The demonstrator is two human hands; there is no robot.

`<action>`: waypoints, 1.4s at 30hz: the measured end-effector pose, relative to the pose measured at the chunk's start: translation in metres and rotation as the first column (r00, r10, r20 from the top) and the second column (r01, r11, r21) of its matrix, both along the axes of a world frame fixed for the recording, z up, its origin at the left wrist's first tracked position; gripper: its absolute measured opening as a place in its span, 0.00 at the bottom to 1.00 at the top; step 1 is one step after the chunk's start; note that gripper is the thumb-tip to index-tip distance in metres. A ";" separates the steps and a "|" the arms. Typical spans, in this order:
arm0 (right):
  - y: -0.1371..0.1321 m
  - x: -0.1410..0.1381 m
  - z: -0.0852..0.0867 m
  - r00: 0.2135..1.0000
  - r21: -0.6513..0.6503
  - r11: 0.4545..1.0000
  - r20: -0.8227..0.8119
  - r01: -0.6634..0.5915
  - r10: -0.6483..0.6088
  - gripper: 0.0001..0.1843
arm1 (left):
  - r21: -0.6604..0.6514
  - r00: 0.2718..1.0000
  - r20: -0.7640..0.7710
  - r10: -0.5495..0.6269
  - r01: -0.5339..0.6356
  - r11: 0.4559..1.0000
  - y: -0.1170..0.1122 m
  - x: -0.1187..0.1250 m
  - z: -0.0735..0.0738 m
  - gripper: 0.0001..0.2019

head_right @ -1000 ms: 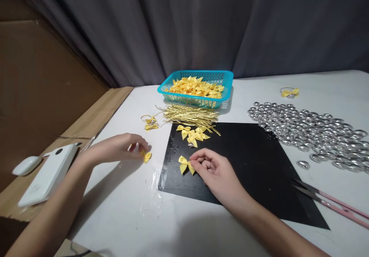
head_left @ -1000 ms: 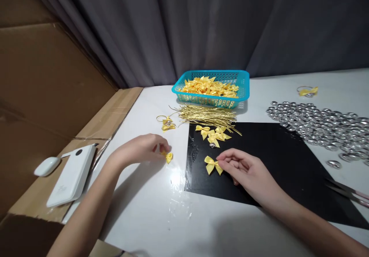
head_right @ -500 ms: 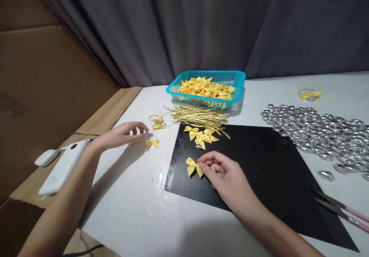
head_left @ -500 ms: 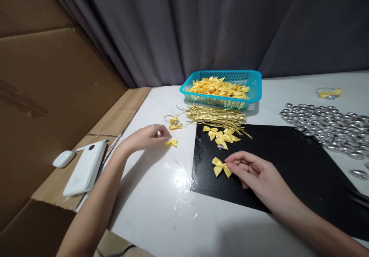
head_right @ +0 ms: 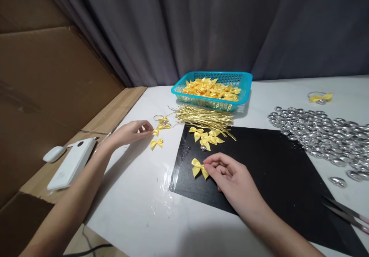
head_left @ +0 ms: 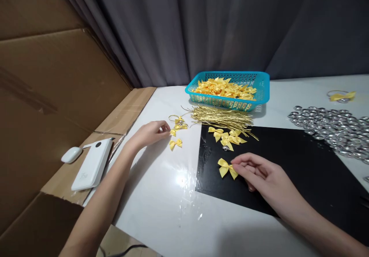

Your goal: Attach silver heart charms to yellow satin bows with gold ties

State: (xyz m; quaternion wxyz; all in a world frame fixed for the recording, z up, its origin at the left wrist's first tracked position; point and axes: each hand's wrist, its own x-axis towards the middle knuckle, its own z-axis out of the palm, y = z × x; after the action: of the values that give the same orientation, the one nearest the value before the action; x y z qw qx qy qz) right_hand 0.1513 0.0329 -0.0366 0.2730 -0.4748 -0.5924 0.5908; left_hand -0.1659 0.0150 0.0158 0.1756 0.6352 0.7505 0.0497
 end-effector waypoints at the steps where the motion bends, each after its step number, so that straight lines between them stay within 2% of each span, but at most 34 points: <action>1: 0.000 0.000 0.000 1.000 0.002 1.000 0.000 0.001 -0.001 0.21 | 0.023 1.000 -0.003 -0.002 0.002 1.000 -0.002 -0.001 0.002 0.15; 4: 0.000 0.000 0.000 1.000 0.008 1.000 -0.004 -0.003 0.003 0.21 | 0.050 1.000 -0.022 -0.009 0.010 0.999 -0.019 -0.013 0.010 0.15; 7: 0.002 -0.002 0.000 1.000 0.007 1.000 -0.002 -0.015 0.015 0.21 | -0.004 0.998 -0.064 -0.026 0.025 1.000 -0.043 -0.030 0.016 0.13; 10: 0.002 -0.002 0.001 1.000 0.012 1.000 0.001 -0.012 0.012 0.20 | -0.047 0.993 -0.107 -0.051 0.047 0.998 -0.062 -0.041 0.017 0.12; 14: 0.000 -0.001 0.002 1.000 0.034 0.999 -0.008 -0.003 0.003 0.19 | -0.041 0.977 -0.185 -0.104 0.098 0.994 -0.073 -0.042 0.012 0.13; 20: -0.002 -0.003 0.005 1.000 0.048 0.999 -0.022 0.005 -0.004 0.18 | -0.009 0.922 -0.335 -0.195 0.203 0.979 -0.076 -0.030 -0.003 0.17; 24: -0.003 -0.003 0.006 0.999 0.061 0.998 -0.038 0.019 -0.016 0.20 | 0.008 0.890 -0.405 -0.211 0.234 0.972 -0.079 -0.027 -0.012 0.18; 29: -0.003 -0.003 0.004 0.998 0.065 0.997 -0.059 0.030 -0.026 0.20 | 0.066 0.895 -0.389 -0.217 0.262 0.963 -0.094 -0.028 -0.016 0.19; 34: -0.003 -0.003 0.003 0.999 0.071 0.997 -0.051 0.008 -0.004 0.21 | 0.081 0.929 -0.308 -0.207 0.243 0.967 -0.113 -0.031 -0.011 0.18; 37: -0.002 -0.004 0.004 0.999 0.071 0.997 -0.049 0.015 -0.011 0.23 | 0.053 0.943 -0.252 -0.216 0.237 0.970 -0.115 -0.033 -0.005 0.19; 42: -0.002 -0.004 0.003 0.998 0.073 0.997 -0.058 0.027 -0.023 0.25 | 0.010 0.940 -0.227 -0.255 0.264 0.964 -0.108 -0.034 0.003 0.26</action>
State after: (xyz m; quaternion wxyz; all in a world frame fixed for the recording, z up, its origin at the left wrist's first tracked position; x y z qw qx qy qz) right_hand 0.1476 0.0310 -0.0337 0.3146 -0.4546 -0.5999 0.5783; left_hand -0.2001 -0.0933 0.0190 0.0823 0.7335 0.6740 -0.0306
